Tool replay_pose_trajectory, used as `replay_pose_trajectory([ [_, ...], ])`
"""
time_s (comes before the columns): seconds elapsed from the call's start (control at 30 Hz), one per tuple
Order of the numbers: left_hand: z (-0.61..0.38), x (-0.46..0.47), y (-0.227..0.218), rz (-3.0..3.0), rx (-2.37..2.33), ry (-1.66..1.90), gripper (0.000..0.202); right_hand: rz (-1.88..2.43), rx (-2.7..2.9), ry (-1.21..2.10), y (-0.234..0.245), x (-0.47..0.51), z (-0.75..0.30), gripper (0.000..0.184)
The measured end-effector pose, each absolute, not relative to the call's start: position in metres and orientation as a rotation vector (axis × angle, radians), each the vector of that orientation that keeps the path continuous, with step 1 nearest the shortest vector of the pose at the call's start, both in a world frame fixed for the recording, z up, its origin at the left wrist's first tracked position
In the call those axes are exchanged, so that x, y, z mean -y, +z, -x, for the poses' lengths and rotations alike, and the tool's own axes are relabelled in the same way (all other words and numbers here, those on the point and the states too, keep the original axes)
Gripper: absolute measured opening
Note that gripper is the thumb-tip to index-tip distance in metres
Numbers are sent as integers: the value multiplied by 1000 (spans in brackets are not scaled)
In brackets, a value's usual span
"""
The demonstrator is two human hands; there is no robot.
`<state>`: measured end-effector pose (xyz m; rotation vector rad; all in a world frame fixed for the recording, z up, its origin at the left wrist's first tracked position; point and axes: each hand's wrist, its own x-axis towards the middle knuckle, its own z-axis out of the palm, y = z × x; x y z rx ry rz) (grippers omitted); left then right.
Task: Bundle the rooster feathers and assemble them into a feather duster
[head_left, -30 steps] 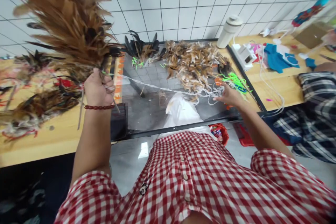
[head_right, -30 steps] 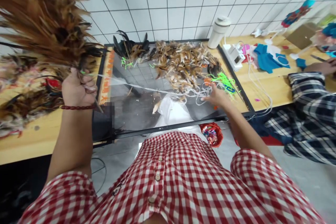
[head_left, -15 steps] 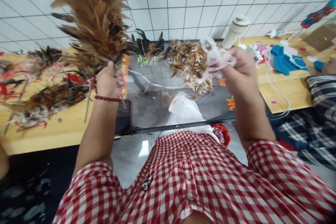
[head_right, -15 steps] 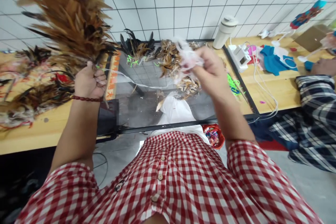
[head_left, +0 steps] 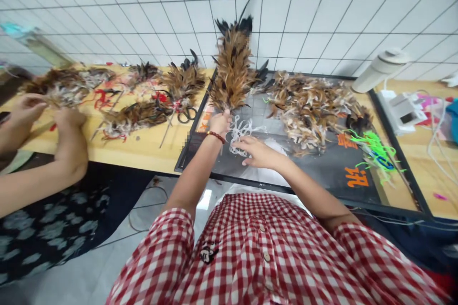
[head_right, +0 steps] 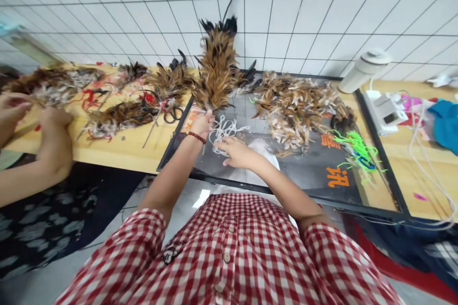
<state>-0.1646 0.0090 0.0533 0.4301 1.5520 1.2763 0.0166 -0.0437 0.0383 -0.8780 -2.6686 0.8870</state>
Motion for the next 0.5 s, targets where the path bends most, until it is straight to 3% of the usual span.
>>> replay_pose_trajectory([
  [0.13,157,13,37,-352,-1539,1265,35,827,2578,843,40,49,-45,74],
  [0.23,163,18,30,-321,-1504,1217,34,804,2456,822,29,50,-56,67],
  [0.5,175,11,47,-372,-1523,1052,24,844,2440,724,5,63,-56,55],
])
